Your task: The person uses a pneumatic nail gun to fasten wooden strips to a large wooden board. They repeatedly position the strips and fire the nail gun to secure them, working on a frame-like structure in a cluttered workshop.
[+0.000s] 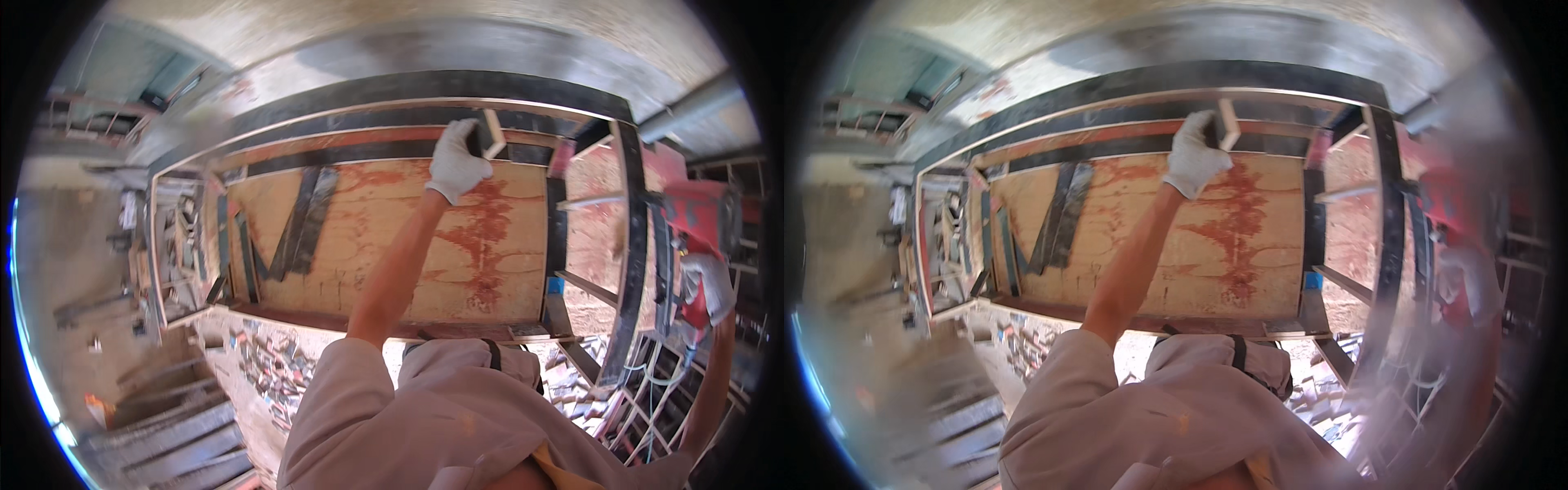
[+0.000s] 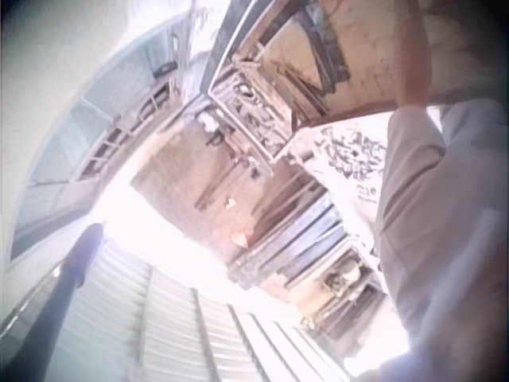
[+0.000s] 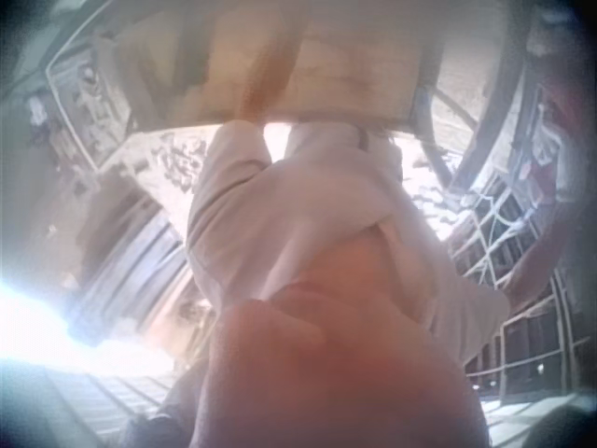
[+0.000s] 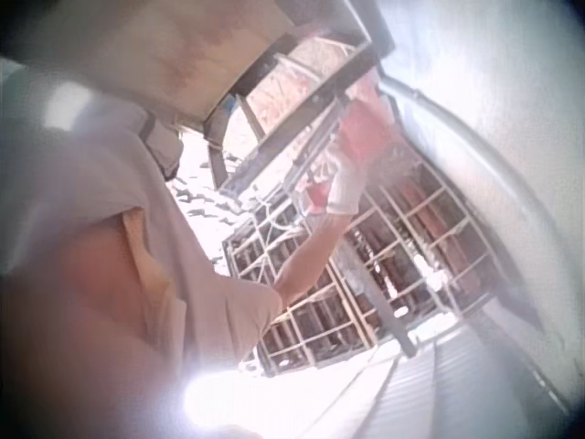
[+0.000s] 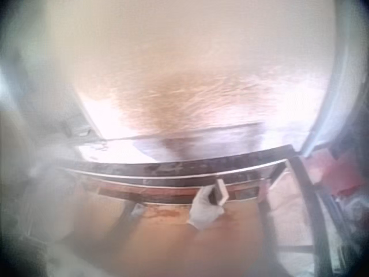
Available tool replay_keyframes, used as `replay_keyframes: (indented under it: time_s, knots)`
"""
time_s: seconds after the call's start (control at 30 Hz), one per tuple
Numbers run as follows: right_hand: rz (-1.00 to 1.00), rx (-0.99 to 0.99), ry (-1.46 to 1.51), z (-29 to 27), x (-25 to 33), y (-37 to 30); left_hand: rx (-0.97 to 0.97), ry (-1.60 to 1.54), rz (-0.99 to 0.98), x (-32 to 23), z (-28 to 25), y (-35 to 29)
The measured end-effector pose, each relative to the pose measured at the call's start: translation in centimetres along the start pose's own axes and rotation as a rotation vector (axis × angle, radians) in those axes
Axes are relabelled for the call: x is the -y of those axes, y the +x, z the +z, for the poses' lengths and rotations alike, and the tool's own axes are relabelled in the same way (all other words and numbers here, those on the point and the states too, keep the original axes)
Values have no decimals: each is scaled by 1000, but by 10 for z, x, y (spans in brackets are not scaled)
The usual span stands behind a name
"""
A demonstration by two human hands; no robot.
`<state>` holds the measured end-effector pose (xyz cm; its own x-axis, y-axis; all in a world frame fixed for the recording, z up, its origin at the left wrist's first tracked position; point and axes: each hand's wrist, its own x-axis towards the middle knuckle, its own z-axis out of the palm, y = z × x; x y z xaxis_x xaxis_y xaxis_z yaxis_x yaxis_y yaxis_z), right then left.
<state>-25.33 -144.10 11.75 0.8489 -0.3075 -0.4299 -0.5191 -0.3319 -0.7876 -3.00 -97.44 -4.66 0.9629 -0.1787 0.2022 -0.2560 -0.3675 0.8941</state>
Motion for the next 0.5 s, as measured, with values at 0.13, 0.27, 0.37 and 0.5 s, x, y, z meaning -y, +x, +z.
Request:
replay_keyframes:
  time_s: [0.13,0.27,0.37,0.5]
  knots:
    - [13,4,-4,20,18,4,125,326,-265,56,-23,-76]
    - [135,14,-39,31,44,5,229,518,-453,127,-48,-146]
    - [190,15,-74,45,70,1,208,894,-731,183,-138,-156]
    - [258,-19,-115,57,91,-7,-157,1172,-951,309,-203,-154]
